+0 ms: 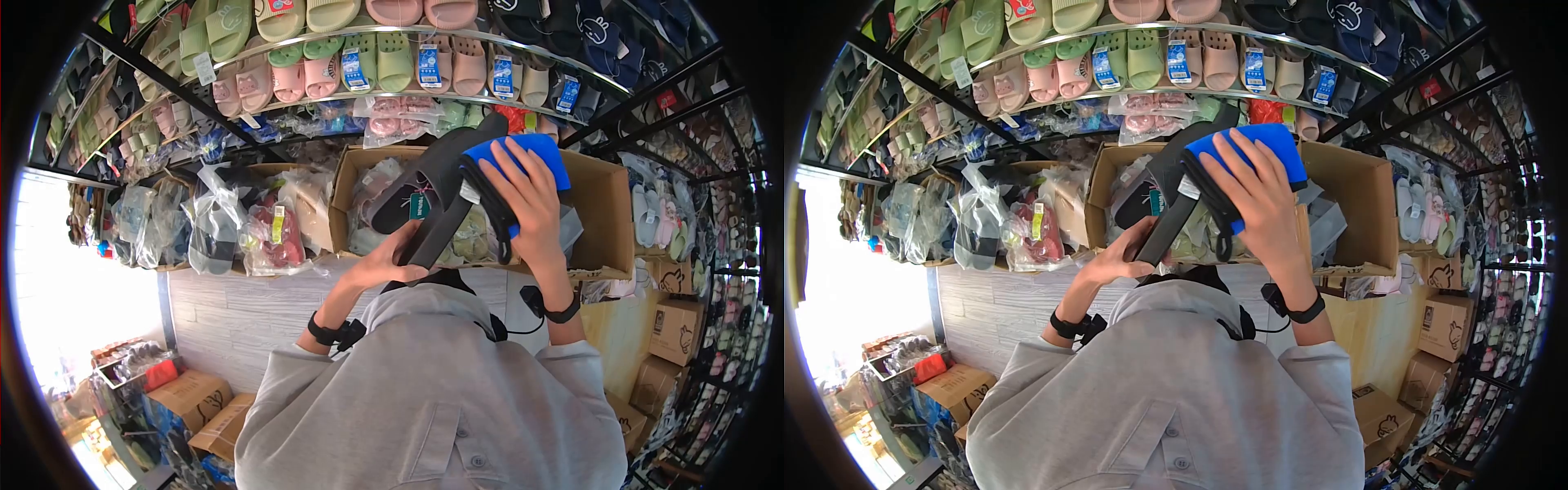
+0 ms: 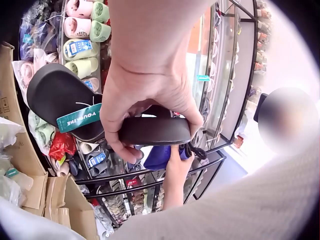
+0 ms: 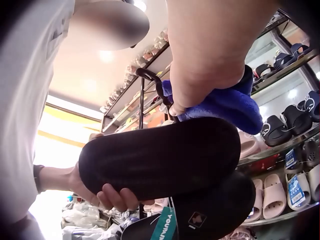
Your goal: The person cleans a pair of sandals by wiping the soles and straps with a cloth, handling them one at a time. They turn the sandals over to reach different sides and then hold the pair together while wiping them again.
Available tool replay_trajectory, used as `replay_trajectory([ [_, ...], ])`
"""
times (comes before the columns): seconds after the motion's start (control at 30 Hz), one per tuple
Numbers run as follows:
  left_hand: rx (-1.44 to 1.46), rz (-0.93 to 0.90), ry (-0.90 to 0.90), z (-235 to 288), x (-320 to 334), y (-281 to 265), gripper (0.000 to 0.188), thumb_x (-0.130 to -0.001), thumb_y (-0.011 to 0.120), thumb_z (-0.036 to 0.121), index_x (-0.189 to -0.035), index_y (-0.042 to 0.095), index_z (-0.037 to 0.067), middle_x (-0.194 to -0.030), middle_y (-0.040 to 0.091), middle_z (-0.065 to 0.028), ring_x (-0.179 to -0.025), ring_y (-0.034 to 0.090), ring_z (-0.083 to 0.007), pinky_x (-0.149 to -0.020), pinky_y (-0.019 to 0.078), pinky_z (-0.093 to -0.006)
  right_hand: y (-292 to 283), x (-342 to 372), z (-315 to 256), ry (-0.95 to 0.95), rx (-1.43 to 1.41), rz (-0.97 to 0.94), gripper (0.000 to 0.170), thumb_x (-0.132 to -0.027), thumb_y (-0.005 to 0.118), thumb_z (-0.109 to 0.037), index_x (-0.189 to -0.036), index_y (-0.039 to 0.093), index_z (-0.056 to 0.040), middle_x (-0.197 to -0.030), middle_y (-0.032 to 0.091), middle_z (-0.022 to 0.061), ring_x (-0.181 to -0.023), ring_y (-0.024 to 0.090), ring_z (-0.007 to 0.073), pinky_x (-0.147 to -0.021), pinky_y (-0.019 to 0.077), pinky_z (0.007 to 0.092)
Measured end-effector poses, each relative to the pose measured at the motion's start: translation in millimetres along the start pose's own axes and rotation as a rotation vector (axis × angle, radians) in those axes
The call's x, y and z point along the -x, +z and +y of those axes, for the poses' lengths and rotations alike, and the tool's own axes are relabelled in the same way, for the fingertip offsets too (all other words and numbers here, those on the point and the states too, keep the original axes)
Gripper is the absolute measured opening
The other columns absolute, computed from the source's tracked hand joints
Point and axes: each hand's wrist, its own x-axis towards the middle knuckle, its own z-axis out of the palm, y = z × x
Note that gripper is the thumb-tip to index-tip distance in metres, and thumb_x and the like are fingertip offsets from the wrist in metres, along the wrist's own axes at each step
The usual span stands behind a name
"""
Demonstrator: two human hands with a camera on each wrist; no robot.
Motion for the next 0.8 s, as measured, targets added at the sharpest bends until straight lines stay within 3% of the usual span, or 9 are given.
replay_trajectory([
  [0.2,-0.135,0.078,0.056,9,1,3,0.097,-0.082,0.085,0.019,-0.159,0.030,-0.002,-0.141,0.051,-0.0103,-0.137,0.046,-0.0181,-0.115,0.0406,-0.0330,14,10,-37,-0.349,-0.236,-0.168,0.046,-0.096,0.059,-0.010,-0.141,0.067,-0.0079,-0.151,0.062,0.0101,-0.144,0.056,0.0272,-0.118,0.0447,0.0483],
  [0.27,-0.115,0.049,0.006,4,6,-3,0.099,-0.081,0.085,0.018,-0.160,0.029,-0.002,-0.143,0.048,-0.0095,-0.139,0.042,-0.0176,-0.115,0.0381,-0.0322,5,2,-21,-0.329,-0.237,-0.180,0.046,-0.096,0.058,-0.010,-0.141,0.067,-0.0108,-0.151,0.063,0.0095,-0.144,0.056,0.0258,-0.120,0.0425,0.0482],
  [0.37,-0.164,-0.005,0.010,-11,10,-13,0.105,-0.077,0.088,0.021,-0.160,0.027,-0.003,-0.143,0.045,-0.0111,-0.137,0.042,-0.0192,-0.118,0.0341,-0.0328,-11,-10,18,-0.062,-0.300,-0.086,0.048,-0.095,0.065,-0.016,-0.143,0.068,-0.0066,-0.152,0.063,0.0134,-0.145,0.056,0.0317,-0.121,0.0391,0.0493],
  [0.43,-0.207,-0.020,0.057,-11,13,-12,0.113,-0.074,0.090,0.024,-0.161,0.025,-0.006,-0.146,0.046,-0.0137,-0.138,0.043,-0.0214,-0.121,0.0315,-0.0342,-2,-11,37,0.108,-0.355,0.154,0.050,-0.094,0.074,-0.017,-0.141,0.067,-0.0025,-0.148,0.066,0.0158,-0.142,0.058,0.0334,-0.118,0.0434,0.0456],
  [0.47,-0.241,-0.023,0.054,-11,15,-11,0.114,-0.073,0.090,0.024,-0.162,0.024,-0.006,-0.148,0.045,-0.0144,-0.139,0.043,-0.0217,-0.121,0.0318,-0.0344,3,-9,44,0.283,-0.590,0.222,0.048,-0.097,0.075,-0.019,-0.140,0.067,0.0001,-0.145,0.068,0.0158,-0.138,0.062,0.0304,-0.115,0.0462,0.0416],
  [0.53,-0.307,-0.022,0.046,-9,22,-11,0.118,-0.072,0.090,0.024,-0.164,0.022,-0.007,-0.152,0.044,-0.0157,-0.141,0.044,-0.0224,-0.121,0.0323,-0.0350,3,-8,51,0.429,-0.597,0.254,0.046,-0.102,0.074,-0.024,-0.140,0.066,0.0002,-0.141,0.070,0.0142,-0.130,0.065,0.0244,-0.112,0.0471,0.0381],
  [0.6,-0.286,-0.075,-0.005,1,24,-10,0.126,-0.071,0.091,0.022,-0.166,0.015,-0.010,-0.163,0.034,-0.0196,-0.151,0.035,-0.0244,-0.126,0.0246,-0.0353,11,7,62,0.827,-0.572,0.214,0.051,-0.104,0.074,-0.029,-0.144,0.064,0.0009,-0.138,0.070,0.0125,-0.124,0.064,0.0193,-0.112,0.0458,0.0361],
  [0.7,-0.227,-0.147,-0.072,13,21,-9,0.129,-0.070,0.092,0.023,-0.167,0.013,-0.010,-0.166,0.034,-0.0199,-0.153,0.034,-0.0249,-0.127,0.0240,-0.0348,26,12,70,0.797,-0.766,0.362,0.053,-0.103,0.075,-0.031,-0.141,0.065,0.0042,-0.133,0.071,0.0111,-0.123,0.062,0.0166,-0.112,0.0435,0.0341],
  [0.8,-0.207,-0.189,-0.081,8,15,-8,0.124,-0.073,0.090,0.028,-0.166,0.018,-0.009,-0.160,0.040,-0.0183,-0.149,0.039,-0.0239,-0.125,0.0287,-0.0348,26,19,69,0.820,-0.837,0.330,0.048,-0.101,0.077,-0.036,-0.125,0.073,0.0050,-0.113,0.074,0.0064,-0.105,0.064,0.0122,-0.097,0.0490,0.0307],
])
